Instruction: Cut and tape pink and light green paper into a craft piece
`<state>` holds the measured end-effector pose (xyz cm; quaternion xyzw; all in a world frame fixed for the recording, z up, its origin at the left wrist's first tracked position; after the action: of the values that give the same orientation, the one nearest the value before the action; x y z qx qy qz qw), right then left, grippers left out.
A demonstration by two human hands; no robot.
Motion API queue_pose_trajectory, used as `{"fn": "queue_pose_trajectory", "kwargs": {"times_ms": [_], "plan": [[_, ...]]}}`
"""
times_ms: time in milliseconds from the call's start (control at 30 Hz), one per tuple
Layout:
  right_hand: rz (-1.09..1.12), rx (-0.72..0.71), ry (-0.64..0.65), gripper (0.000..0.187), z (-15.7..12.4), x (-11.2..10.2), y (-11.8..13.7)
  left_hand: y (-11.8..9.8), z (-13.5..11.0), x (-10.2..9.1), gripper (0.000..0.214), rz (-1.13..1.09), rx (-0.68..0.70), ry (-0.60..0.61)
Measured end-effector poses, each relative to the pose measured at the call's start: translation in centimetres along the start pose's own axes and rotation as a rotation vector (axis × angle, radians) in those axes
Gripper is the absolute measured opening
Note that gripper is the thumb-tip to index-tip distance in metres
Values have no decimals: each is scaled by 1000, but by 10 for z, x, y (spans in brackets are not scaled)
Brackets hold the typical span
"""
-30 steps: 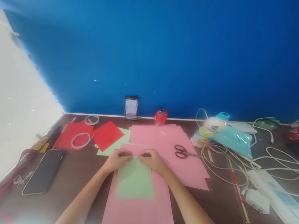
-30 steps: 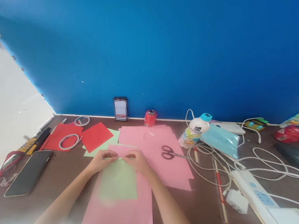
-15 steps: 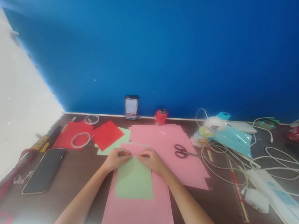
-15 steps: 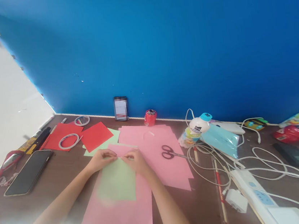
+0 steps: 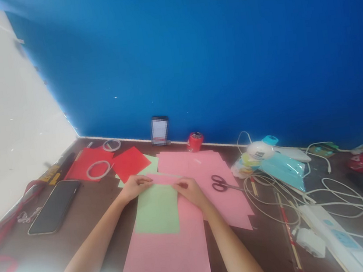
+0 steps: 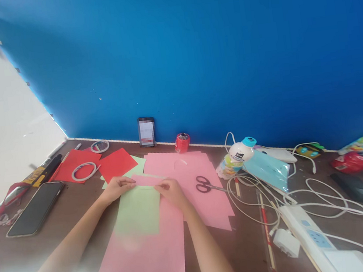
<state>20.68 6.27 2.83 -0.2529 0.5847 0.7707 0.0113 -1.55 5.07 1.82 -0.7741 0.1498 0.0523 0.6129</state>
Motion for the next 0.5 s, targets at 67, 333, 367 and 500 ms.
{"fn": "queue_pose_trajectory", "kwargs": {"times_ms": [67,333,367,500], "plan": [[12,27,-23,22,0,-3,-4,2,1,-6,38,-3,-4,-33],[29,42,-34,26,0,-6,-9,4,5,-12,59,-106,-11,-30],[32,46,-42,26,0,-6,-10,5,5,-12,63,-130,-23,-26],[39,60,-61,27,-1,-9,-12,2,3,-11,57,-103,-10,-17]]}}
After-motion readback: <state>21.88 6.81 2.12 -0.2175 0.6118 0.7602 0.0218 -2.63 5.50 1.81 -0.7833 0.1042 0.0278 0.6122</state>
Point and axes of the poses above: each hand's wrist, its own z-axis towards the middle knuckle, its own x-axis out of the palm, y = z × x, the point moved 4 cm from there along z, towards the middle knuckle, and after that the axes turned 5 degrees about -x, right-handed, at the moved point
